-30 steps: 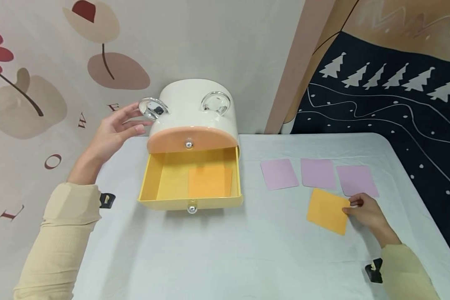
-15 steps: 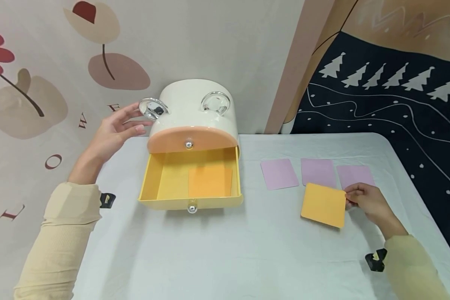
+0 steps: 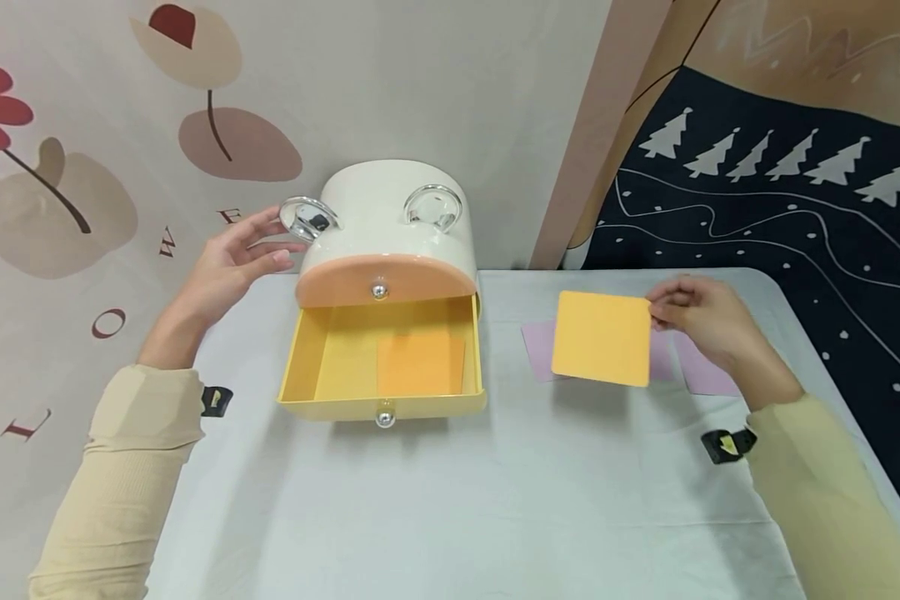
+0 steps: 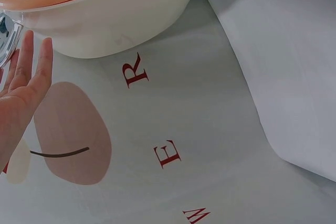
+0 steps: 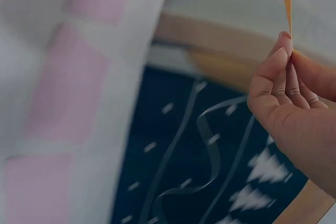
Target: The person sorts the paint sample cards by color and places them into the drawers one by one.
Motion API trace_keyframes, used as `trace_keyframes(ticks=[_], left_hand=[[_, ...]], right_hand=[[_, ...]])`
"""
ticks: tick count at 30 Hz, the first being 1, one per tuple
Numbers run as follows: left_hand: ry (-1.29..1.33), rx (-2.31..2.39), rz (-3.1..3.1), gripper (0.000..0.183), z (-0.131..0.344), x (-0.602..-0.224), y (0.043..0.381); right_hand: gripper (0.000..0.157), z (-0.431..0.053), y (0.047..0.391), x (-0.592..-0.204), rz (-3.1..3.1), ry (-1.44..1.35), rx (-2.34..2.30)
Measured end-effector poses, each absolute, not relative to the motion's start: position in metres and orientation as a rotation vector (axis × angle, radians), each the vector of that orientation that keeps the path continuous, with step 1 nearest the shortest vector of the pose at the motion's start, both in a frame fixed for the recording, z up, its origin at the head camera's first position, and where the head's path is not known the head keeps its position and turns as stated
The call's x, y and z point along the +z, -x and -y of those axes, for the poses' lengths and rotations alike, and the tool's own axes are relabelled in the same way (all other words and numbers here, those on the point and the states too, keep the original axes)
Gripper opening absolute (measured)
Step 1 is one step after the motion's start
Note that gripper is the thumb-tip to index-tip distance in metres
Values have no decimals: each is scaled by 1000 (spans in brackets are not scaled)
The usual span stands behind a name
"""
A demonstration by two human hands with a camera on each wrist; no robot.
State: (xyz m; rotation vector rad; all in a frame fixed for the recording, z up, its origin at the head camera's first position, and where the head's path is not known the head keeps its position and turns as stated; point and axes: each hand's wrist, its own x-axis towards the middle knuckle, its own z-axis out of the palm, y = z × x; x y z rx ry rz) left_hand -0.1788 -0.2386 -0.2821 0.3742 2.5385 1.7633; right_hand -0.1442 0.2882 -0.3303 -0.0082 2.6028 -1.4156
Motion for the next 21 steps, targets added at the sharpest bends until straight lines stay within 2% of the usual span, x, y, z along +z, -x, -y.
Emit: trace_keyframes(ticks=[11, 21], left_hand=[[-404, 1786, -2526, 55, 238, -282, 180], [-380, 1773, -2529, 56, 239, -281, 179]], right_hand=[[16, -197, 166, -283, -2580, 232, -1441], [15, -136, 173, -290, -2337, 397, -1554]])
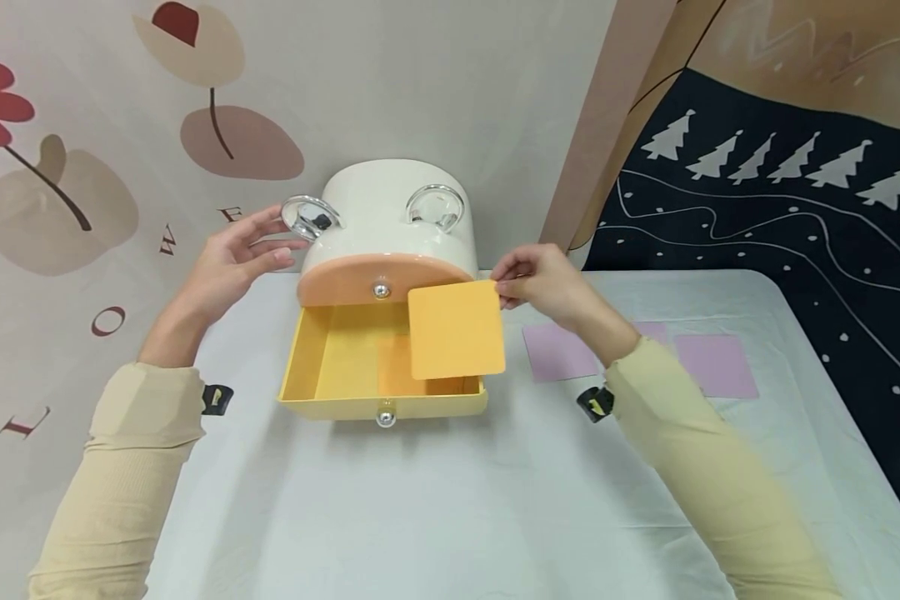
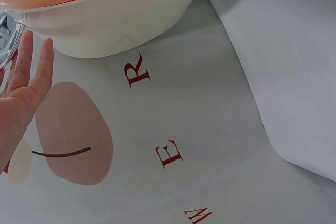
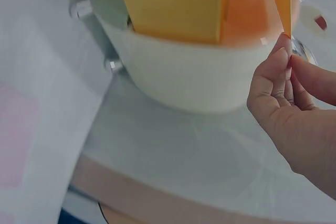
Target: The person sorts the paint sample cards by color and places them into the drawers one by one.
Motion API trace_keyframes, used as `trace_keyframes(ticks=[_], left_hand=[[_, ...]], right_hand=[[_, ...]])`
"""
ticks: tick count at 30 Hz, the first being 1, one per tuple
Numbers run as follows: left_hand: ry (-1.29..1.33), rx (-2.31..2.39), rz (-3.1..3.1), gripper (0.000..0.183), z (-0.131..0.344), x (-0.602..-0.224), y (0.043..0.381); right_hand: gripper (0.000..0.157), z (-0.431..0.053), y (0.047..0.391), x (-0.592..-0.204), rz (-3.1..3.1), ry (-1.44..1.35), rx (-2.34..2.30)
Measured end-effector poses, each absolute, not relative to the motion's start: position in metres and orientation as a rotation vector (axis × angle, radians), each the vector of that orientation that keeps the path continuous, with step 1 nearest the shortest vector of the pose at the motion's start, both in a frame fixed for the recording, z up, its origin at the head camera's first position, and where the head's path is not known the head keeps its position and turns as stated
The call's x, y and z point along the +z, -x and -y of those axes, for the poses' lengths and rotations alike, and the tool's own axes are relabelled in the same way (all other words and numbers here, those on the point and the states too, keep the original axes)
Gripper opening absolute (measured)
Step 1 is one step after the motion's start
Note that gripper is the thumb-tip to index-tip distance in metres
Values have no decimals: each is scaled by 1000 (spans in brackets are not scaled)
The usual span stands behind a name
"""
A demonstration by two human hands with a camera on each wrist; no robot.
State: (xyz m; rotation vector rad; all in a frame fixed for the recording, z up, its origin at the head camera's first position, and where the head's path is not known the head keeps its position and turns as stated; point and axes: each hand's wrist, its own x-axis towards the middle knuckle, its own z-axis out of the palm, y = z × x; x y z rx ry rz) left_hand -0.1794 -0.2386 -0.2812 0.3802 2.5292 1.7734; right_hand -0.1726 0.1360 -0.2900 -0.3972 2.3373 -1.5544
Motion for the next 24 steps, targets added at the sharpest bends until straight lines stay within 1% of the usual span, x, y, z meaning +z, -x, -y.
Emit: trace_keyframes(ticks=[6, 11, 18, 24], left_hand=[[-375, 1784, -2518, 56, 239, -282, 180], [-391, 1786, -2518, 56, 239, -282, 179], [-375, 1758, -2539, 57, 238, -282, 179], [-357, 1743, -2544, 57, 238, -282, 179]], right_hand=[[11, -111, 172, -306, -2210, 364, -1613], [9, -99, 170, -314, -2200, 352, -1576], [17, -103, 168, -317, -2220, 405, -1525], [16, -117, 165, -317, -2266, 443, -1521]])
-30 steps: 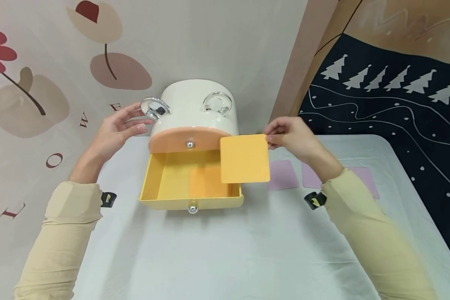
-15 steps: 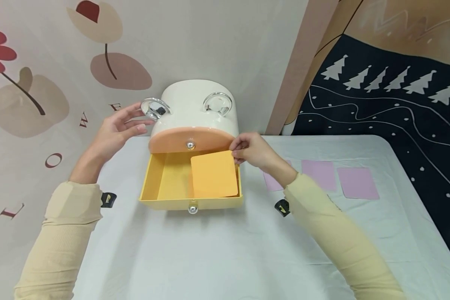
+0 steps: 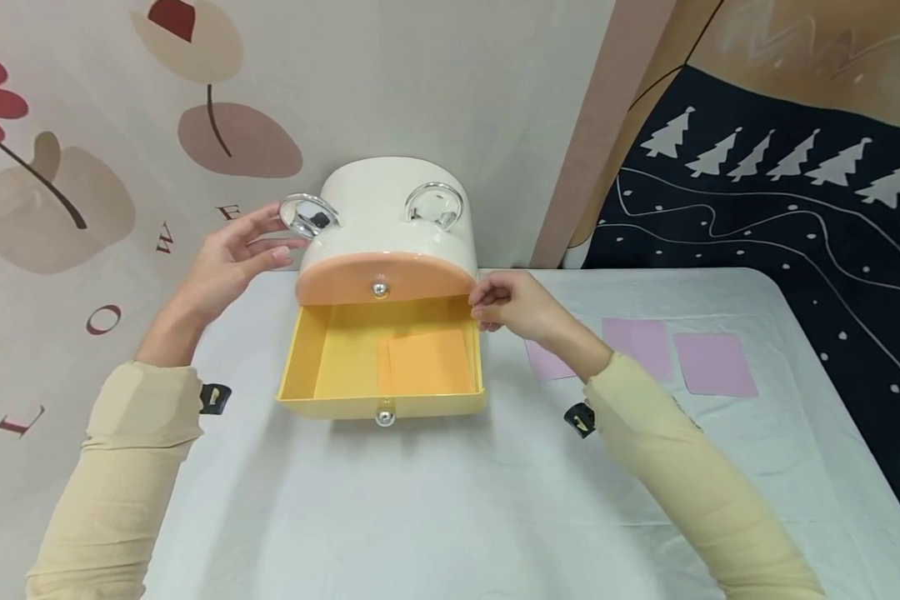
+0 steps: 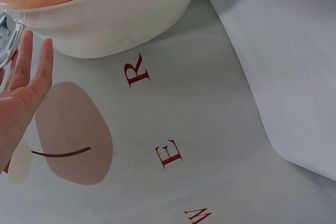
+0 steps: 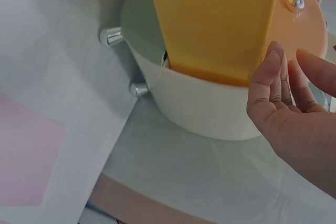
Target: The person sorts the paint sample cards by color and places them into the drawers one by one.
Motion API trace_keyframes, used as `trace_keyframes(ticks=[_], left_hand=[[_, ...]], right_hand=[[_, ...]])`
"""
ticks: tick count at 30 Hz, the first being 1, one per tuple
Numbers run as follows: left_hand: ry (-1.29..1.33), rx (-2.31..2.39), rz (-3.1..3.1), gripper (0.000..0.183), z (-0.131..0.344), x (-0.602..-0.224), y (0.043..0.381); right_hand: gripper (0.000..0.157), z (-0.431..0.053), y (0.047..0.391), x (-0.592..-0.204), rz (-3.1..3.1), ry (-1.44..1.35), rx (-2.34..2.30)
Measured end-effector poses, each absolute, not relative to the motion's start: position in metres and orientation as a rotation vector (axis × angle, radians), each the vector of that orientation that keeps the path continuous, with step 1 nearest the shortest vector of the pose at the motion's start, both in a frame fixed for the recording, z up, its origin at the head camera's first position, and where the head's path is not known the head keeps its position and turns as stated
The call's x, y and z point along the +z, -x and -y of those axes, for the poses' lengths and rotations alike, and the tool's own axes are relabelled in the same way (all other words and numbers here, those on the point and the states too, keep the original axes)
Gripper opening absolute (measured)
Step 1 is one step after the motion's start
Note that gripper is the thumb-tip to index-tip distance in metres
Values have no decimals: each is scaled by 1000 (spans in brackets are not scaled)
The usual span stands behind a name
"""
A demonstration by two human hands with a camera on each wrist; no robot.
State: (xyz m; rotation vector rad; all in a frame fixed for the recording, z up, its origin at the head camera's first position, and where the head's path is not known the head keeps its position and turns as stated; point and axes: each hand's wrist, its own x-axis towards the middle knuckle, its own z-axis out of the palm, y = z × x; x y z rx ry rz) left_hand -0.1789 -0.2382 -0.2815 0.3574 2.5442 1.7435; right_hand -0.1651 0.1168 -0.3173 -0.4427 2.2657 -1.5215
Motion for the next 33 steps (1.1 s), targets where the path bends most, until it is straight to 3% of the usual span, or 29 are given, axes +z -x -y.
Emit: trace_keyframes(ticks=[10, 17, 24, 33], left_hand=[[-353, 1761, -2545, 56, 240, -280, 177], [-374, 1803, -2514, 55, 238, -281, 178], [-377, 1806, -2513, 55, 239, -280, 179], [-365, 1793, -2516, 55, 238, -280, 178]], right_hand=[[12, -120, 144, -305, -2199, 552, -1564], [20, -102, 110, -305, -1978, 732, -1553], [28, -89, 83, -330, -1827, 912, -1418], [42, -71, 69, -368, -1825, 851, -1351]])
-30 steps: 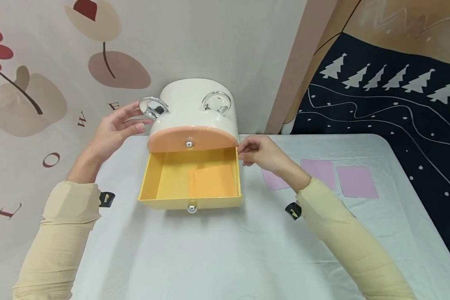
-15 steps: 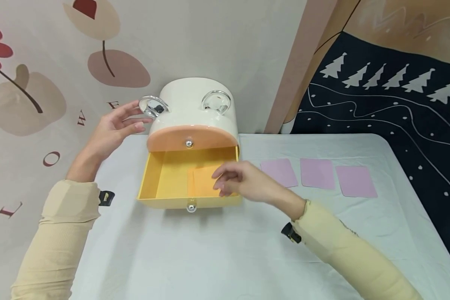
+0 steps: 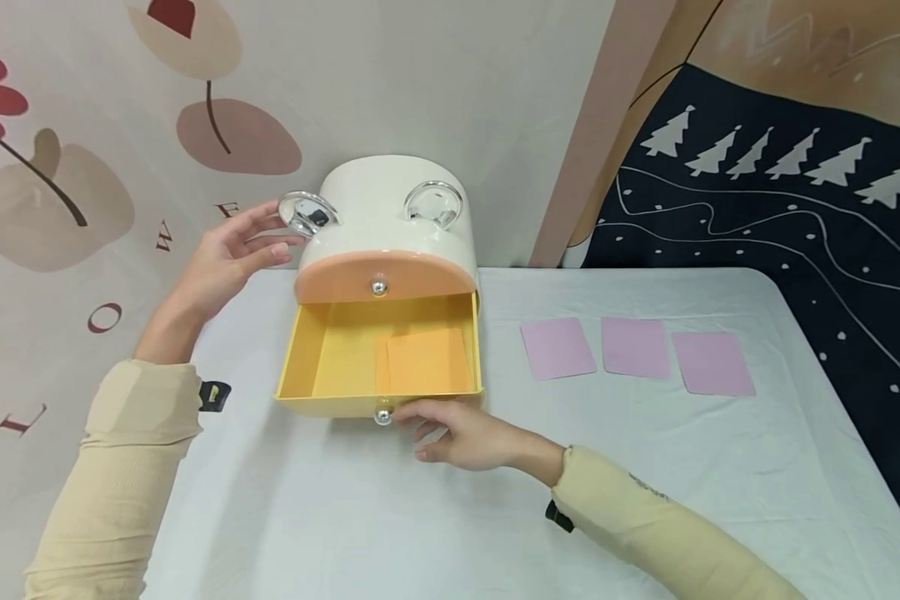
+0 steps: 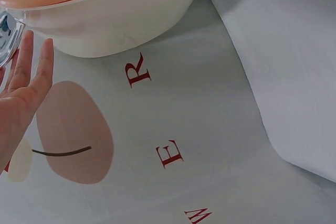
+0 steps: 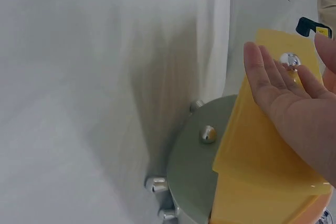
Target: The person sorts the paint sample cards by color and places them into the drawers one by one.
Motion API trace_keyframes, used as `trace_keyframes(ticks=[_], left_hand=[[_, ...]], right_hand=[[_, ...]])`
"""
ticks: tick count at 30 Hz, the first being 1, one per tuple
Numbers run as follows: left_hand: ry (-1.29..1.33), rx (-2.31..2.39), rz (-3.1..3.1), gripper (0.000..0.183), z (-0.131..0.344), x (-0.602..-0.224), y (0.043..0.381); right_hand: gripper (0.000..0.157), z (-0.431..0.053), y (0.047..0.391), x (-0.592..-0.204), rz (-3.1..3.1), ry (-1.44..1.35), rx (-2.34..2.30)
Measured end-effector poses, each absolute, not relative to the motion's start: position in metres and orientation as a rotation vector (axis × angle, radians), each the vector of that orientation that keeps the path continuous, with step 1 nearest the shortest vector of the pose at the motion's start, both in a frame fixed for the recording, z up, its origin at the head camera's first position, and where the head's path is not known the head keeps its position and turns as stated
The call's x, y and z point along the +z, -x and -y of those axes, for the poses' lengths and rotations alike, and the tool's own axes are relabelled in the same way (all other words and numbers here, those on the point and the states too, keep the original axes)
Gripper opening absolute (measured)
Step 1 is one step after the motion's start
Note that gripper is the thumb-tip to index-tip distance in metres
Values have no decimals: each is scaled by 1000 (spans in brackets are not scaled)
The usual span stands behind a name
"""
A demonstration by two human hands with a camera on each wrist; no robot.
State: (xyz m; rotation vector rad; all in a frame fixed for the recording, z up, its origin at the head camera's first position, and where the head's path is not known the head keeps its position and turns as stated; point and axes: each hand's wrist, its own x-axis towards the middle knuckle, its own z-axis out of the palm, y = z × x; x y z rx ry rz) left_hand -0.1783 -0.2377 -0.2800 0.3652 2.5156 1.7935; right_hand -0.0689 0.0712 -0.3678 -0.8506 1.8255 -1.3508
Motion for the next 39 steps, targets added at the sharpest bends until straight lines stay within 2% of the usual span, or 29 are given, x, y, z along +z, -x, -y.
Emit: trace_keyframes(ticks=[17, 24, 39], left_hand=[[-337, 1743, -2575, 52, 235, -277, 178], [-328, 1748, -2578, 50, 235, -276, 179], [-355, 1809, -2549, 48, 234, -277, 181]], right_hand=[[45, -64, 80, -369, -1850, 917, -1380], [42, -58, 108, -371, -1877, 913, -1421], [39, -49, 165, -367, -1990, 723, -1479]])
